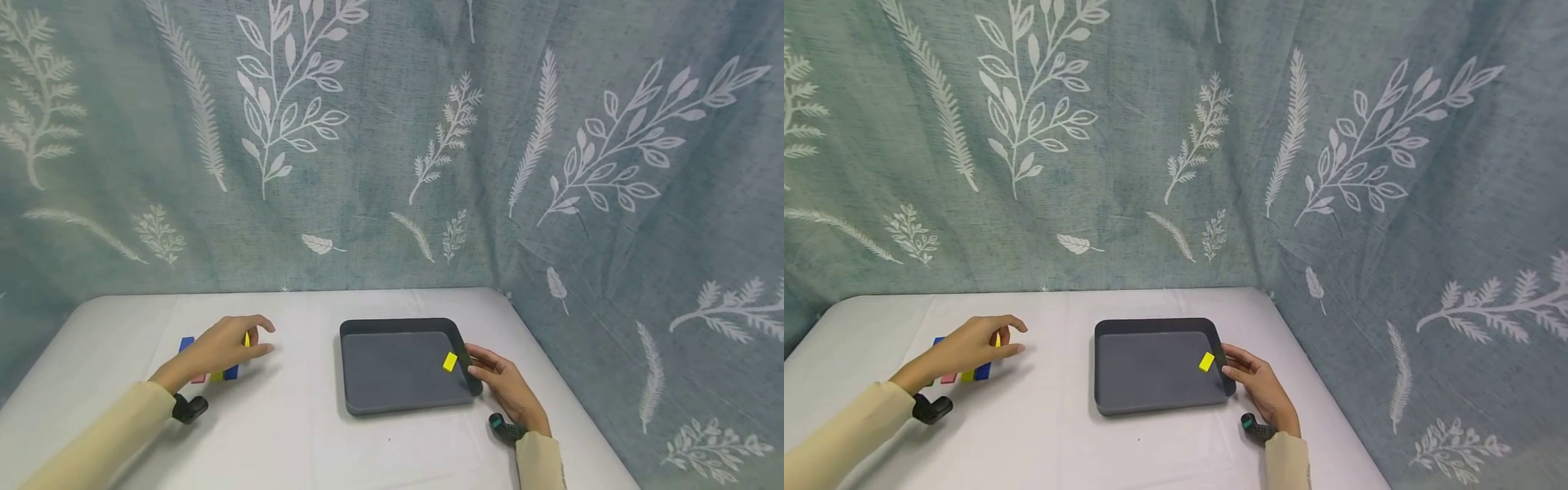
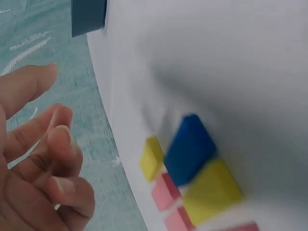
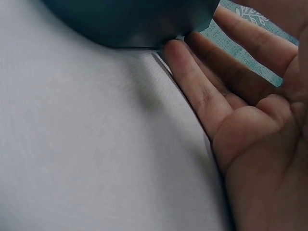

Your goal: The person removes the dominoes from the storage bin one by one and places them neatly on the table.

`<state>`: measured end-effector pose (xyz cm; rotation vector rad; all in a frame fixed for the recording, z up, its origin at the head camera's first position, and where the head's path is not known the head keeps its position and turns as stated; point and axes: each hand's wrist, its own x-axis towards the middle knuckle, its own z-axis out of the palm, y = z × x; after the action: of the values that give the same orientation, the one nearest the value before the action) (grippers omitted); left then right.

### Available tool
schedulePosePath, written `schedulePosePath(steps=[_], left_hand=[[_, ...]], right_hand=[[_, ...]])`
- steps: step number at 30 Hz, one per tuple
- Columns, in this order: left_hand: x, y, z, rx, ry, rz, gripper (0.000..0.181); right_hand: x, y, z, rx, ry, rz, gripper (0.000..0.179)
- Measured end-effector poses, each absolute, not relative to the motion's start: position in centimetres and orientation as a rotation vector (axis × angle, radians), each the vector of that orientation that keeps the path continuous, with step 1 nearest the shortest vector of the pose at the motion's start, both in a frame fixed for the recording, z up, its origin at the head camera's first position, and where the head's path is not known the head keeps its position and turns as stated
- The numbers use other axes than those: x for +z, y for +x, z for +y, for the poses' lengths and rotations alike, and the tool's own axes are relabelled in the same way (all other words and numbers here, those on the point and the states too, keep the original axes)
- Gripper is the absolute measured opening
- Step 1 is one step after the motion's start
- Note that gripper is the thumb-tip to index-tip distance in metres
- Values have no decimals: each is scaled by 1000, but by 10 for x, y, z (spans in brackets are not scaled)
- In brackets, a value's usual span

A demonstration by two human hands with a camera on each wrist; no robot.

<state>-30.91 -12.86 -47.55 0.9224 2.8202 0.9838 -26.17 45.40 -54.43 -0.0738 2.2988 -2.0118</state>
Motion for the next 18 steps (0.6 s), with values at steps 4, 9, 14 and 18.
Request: schedulePosePath(steps=[4,9,14,18], left_hand=[[-474,-314,-113,1002,956,2810,31],[-474,-321,-92,1007,996,2786,30],[-472,-325,-70,1008,1075,2765,31],[-469,-327,-53,1020,1125,2756,31]], right_hand=[[-544,-262,455,-2026,-92,2288,58],[-545,-262,455,-2031,-95,2269,57],[-544,-260,454,-2023,-89,2266,57],[-543,-260,454,-2024,-87,2285,57]])
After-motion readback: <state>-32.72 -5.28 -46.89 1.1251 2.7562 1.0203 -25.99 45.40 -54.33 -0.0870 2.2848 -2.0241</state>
